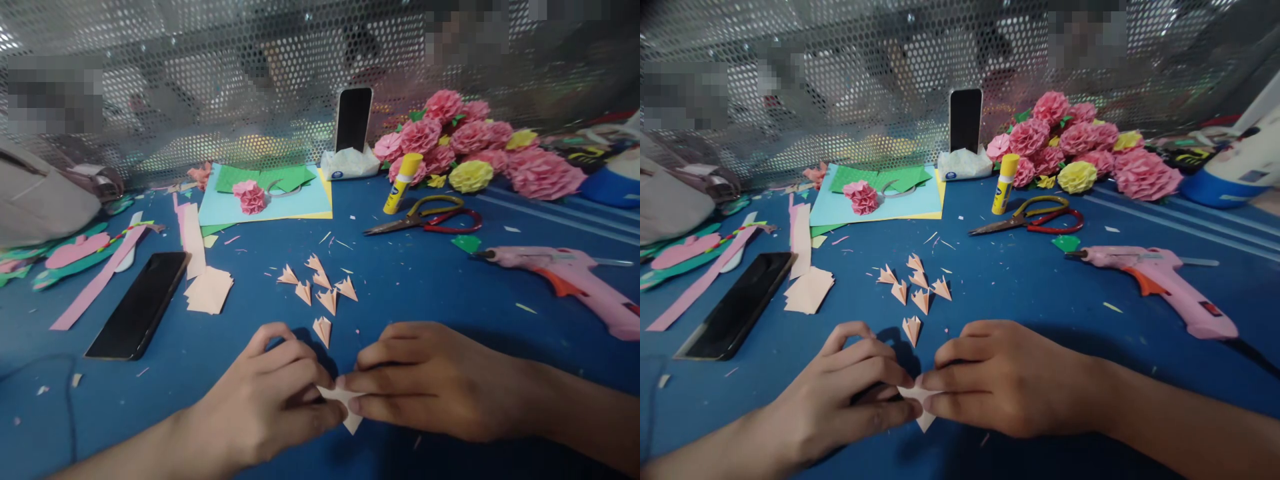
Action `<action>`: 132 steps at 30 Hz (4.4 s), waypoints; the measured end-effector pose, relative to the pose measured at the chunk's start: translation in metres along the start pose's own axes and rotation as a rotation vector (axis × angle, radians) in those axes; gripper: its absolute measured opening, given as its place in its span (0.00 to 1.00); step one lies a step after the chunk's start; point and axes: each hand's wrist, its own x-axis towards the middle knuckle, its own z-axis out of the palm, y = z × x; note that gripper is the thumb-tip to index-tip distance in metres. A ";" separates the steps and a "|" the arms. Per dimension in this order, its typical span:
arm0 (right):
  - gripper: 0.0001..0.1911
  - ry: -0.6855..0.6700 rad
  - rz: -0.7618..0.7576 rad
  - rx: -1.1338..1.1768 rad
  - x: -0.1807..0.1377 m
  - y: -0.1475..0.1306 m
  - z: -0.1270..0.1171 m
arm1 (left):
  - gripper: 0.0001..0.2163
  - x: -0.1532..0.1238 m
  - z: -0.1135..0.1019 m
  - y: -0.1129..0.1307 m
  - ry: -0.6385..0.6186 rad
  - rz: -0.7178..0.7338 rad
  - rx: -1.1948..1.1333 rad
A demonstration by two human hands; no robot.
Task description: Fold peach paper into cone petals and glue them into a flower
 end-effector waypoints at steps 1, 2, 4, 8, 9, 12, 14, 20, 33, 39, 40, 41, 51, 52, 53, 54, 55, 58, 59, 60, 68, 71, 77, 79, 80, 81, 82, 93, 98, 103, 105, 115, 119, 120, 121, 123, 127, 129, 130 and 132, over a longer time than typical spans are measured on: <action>0.11 0.002 0.002 -0.002 0.000 0.000 0.000 | 0.07 -0.001 0.000 0.000 -0.008 0.019 0.019; 0.11 0.003 0.004 -0.002 0.000 0.000 0.000 | 0.07 -0.001 0.000 0.000 -0.018 0.037 0.039; 0.11 0.001 0.008 -0.003 0.000 0.000 0.001 | 0.07 -0.002 0.000 0.000 -0.021 0.071 0.074; 0.10 0.003 0.003 0.009 0.000 0.001 0.001 | 0.06 -0.002 0.000 0.001 -0.011 0.132 0.132; 0.10 0.003 0.002 0.013 0.000 0.001 0.001 | 0.05 -0.002 0.001 0.001 -0.009 0.137 0.139; 0.11 0.004 0.001 0.017 0.001 0.001 0.001 | 0.05 -0.002 0.001 0.000 -0.009 0.143 0.145; 0.12 0.000 -0.002 0.013 0.000 0.001 0.001 | 0.05 -0.002 0.001 0.000 -0.014 0.153 0.149; 0.13 -0.006 -0.006 0.008 0.001 -0.001 0.000 | 0.06 0.000 -0.001 0.001 -0.034 0.162 0.160; 0.12 0.005 0.029 0.009 0.000 -0.003 0.001 | 0.06 -0.002 -0.002 0.000 -0.076 0.077 0.110; 0.15 0.003 0.109 -0.071 0.000 -0.006 0.006 | 0.08 0.004 -0.007 0.002 -0.092 0.099 0.186; 0.16 -0.014 0.116 -0.077 0.001 -0.006 0.007 | 0.08 0.004 -0.009 0.002 -0.104 0.148 0.207; 0.17 -0.029 0.117 -0.079 0.002 -0.006 0.008 | 0.07 0.004 -0.011 0.002 -0.124 0.193 0.227; 0.24 -0.104 0.095 -0.190 0.032 -0.016 0.017 | 0.14 -0.002 -0.022 0.005 -0.304 0.225 0.294; 0.23 -0.104 0.102 -0.209 0.031 -0.018 0.016 | 0.14 -0.002 -0.022 0.006 -0.307 0.222 0.295; 0.23 -0.105 0.114 -0.228 0.030 -0.020 0.015 | 0.15 -0.002 -0.022 0.007 -0.307 0.223 0.295; 0.23 -0.108 0.130 -0.250 0.027 -0.022 0.013 | 0.15 -0.002 -0.023 0.007 -0.305 0.226 0.294; 0.23 -0.113 0.149 -0.271 0.022 -0.024 0.011 | 0.16 -0.002 -0.023 0.008 -0.303 0.229 0.292; 0.22 -0.104 0.204 -0.330 0.005 -0.031 0.004 | 0.16 -0.001 -0.025 0.009 -0.311 0.236 0.282; 0.21 -0.103 0.225 -0.346 0.000 -0.034 0.002 | 0.15 -0.001 -0.025 0.009 -0.313 0.240 0.283; 0.21 -0.097 0.243 -0.363 -0.006 -0.036 -0.001 | 0.15 -0.001 -0.025 0.008 -0.311 0.248 0.285; 0.09 -0.076 0.233 -0.265 -0.002 -0.033 -0.017 | 0.13 -0.007 -0.016 0.003 -0.177 0.343 0.252; 0.16 -0.146 0.208 -0.246 0.012 -0.023 -0.013 | 0.14 -0.010 -0.013 0.002 -0.116 0.405 0.213; 0.13 -0.156 0.216 -0.192 0.026 -0.013 -0.001 | 0.16 -0.011 -0.010 0.001 -0.107 0.419 0.260; 0.12 -0.139 0.255 -0.139 0.026 -0.013 0.000 | 0.16 -0.011 -0.009 0.000 -0.127 0.384 0.265; 0.12 -0.126 0.281 -0.104 0.025 -0.013 0.000 | 0.16 -0.010 -0.010 0.000 -0.129 0.366 0.262; 0.12 -0.109 0.313 -0.066 0.024 -0.013 0.000 | 0.16 -0.010 -0.010 0.001 -0.126 0.352 0.258; 0.12 -0.090 0.346 -0.030 0.024 -0.014 0.001 | 0.15 -0.010 -0.011 0.001 -0.123 0.338 0.257; 0.15 -0.037 0.513 0.199 0.011 -0.009 0.014 | 0.18 -0.008 -0.011 0.003 -0.156 0.284 0.184; 0.18 -0.014 0.551 0.338 0.008 -0.008 0.011 | 0.18 -0.006 -0.010 0.001 -0.133 0.270 0.207; 0.14 0.012 0.544 0.495 0.005 -0.004 0.009 | 0.17 -0.003 -0.010 -0.001 -0.090 0.272 0.256; 0.15 0.036 0.544 0.551 0.003 -0.001 0.010 | 0.16 -0.002 -0.010 0.000 -0.074 0.284 0.268; 0.16 0.122 0.633 0.550 0.005 -0.003 0.006 | 0.17 0.000 -0.011 0.009 -0.063 0.394 0.423; 0.13 0.119 0.547 0.464 0.003 -0.004 0.011 | 0.17 -0.003 -0.011 0.010 -0.081 0.453 0.509; 0.12 0.114 0.520 0.421 0.003 -0.005 0.012 | 0.16 -0.004 -0.010 0.011 -0.085 0.476 0.539; 0.12 0.112 0.482 0.364 0.003 -0.005 0.013 | 0.16 -0.006 -0.010 0.011 -0.090 0.499 0.567; 0.14 0.111 0.381 0.212 0.003 -0.007 0.014 | 0.15 -0.009 -0.009 0.011 -0.096 0.534 0.607; 0.16 0.090 0.224 -0.035 0.004 -0.010 0.011 | 0.13 -0.011 -0.010 0.011 -0.088 0.531 0.579; 0.16 0.069 0.190 -0.097 0.004 -0.011 0.008 | 0.13 -0.010 -0.010 0.011 -0.049 0.514 0.544; 0.16 0.057 0.178 -0.118 0.003 -0.012 0.007 | 0.13 -0.009 -0.010 0.011 -0.030 0.504 0.534; 0.17 0.041 0.164 -0.149 0.003 -0.013 0.005 | 0.15 -0.007 -0.010 0.010 -0.013 0.476 0.523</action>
